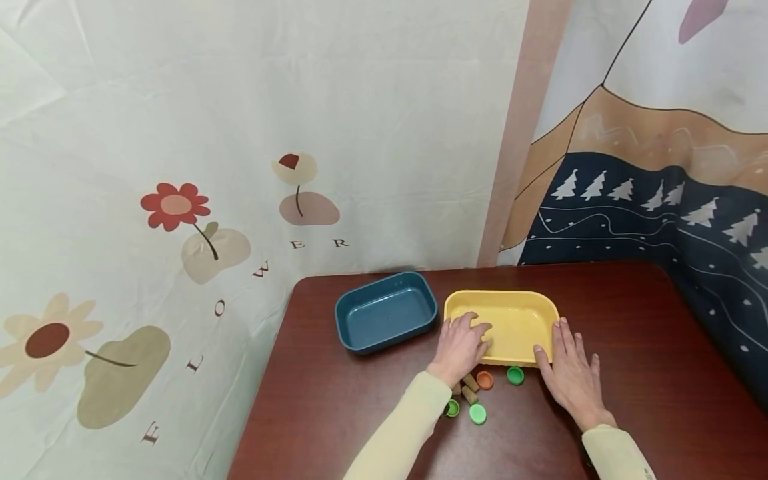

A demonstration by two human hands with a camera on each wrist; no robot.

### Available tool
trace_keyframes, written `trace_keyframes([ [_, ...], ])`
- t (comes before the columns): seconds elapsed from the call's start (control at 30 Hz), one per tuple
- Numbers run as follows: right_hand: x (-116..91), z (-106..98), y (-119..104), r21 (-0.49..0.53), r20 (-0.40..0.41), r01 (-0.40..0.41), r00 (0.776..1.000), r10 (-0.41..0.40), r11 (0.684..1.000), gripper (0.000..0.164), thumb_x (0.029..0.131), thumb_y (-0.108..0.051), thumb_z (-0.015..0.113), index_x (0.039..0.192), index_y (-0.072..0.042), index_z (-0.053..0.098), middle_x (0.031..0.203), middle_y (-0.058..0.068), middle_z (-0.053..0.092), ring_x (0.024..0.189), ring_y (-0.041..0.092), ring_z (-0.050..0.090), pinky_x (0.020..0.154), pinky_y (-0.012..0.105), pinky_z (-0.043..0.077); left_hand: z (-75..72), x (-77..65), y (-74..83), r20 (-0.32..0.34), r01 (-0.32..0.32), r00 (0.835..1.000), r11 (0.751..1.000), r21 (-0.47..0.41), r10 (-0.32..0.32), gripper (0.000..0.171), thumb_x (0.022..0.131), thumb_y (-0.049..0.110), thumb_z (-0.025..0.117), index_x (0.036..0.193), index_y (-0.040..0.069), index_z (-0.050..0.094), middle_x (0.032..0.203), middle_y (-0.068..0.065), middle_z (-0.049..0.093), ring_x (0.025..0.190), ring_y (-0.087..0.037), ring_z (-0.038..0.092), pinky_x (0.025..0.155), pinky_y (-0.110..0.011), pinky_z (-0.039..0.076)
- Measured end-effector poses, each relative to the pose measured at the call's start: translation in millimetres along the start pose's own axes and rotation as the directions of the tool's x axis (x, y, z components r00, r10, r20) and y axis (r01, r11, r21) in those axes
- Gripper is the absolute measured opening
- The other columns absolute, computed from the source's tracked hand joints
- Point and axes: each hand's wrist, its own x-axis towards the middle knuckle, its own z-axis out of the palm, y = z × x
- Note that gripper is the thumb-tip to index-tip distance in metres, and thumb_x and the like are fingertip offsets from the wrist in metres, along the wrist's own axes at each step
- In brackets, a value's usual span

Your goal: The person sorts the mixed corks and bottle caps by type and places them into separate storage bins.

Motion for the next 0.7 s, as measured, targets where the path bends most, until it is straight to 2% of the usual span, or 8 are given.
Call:
trace_keyframes([
  [0.23, 0, 0, 0, 0.001, -0.006, 0.004, 1.0, -0.004, 1.0, 0.078, 0.11, -0.05, 0.034, 0.164, 0.002, 0.011, 0.172, 0.02, 0.004, 0.148, 0.058, 0.016, 0.104, 0.086, 0.012, -2.6, -10.3, -5.0, -0.029, -0.012, 1.0, 0.998, -0.054, 0.01, 0.048, 0.1, 0.044, 0.068, 0.144, 0.027, 0.06, 0.155, -0.005, 0.048, 0.142, -0.024, 0.048, 0.112, -0.057, 0.04],
  [0.53, 0, -1, 0, 0.002, -0.011, 0.01, 1.0, -0.01, 1.0, 0.077, 0.111, -0.049, 0.034, 0.163, 0.004, 0.013, 0.172, 0.021, 0.005, 0.148, 0.059, 0.017, 0.103, 0.086, 0.013, -6.7, -28.5, -13.5, -0.089, -0.053, 0.995, 0.994, -0.098, 0.044, 0.058, 0.099, 0.047, 0.066, 0.15, 0.023, 0.053, 0.159, -0.005, 0.042, 0.145, -0.028, 0.043, 0.111, -0.062, 0.039],
  [0.7, -1, -1, -1, 0.009, -0.008, 0.008, 1.0, -0.008, 1.0, 0.078, 0.11, -0.049, 0.034, 0.163, 0.004, 0.013, 0.172, 0.021, 0.005, 0.148, 0.059, 0.017, 0.103, 0.086, 0.012, -8.4, -40.5, -17.9, -0.091, -0.048, 0.995, 0.991, -0.121, 0.037, 0.064, 0.099, 0.051, 0.063, 0.154, 0.021, 0.049, 0.163, -0.003, 0.038, 0.146, -0.029, 0.042, 0.112, -0.063, 0.037],
])
